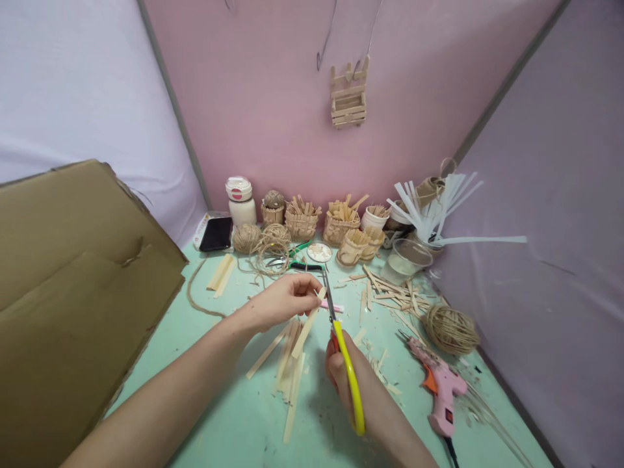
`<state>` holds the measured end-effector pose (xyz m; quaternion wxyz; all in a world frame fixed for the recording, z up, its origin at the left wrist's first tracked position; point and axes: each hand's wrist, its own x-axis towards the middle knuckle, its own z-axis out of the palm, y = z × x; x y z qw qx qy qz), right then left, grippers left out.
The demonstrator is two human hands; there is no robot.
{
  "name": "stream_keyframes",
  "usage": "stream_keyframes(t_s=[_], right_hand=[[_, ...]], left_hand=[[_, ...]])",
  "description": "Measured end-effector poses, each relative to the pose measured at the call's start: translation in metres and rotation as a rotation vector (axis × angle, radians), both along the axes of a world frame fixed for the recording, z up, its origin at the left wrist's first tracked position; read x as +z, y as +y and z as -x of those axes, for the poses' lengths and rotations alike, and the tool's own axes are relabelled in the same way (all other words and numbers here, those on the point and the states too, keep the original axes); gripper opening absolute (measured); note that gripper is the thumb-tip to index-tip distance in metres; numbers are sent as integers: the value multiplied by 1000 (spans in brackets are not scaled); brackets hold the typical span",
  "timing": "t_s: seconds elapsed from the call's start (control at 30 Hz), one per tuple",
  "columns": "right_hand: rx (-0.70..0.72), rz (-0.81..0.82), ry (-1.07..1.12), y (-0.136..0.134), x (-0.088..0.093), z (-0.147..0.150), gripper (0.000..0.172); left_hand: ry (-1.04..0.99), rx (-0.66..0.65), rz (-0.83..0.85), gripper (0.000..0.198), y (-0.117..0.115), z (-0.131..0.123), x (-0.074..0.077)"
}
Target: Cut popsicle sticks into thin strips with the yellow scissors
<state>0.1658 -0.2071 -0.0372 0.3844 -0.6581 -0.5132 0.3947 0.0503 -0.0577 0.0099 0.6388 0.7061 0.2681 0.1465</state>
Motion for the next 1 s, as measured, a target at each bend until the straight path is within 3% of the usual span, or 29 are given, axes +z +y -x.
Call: stream_keyframes(t_s=[0.23,0.53,1.0], right_hand=[[5,30,10,2,3,1,49],[34,10,-28,-1,-7,-1,45],[23,59,1,-4,-5,-1,38]], left_hand=[[4,-2,35,10,0,-1,2],[-4,-4,63,10,-1,0,1],[78,-71,9,12,6,9,7]])
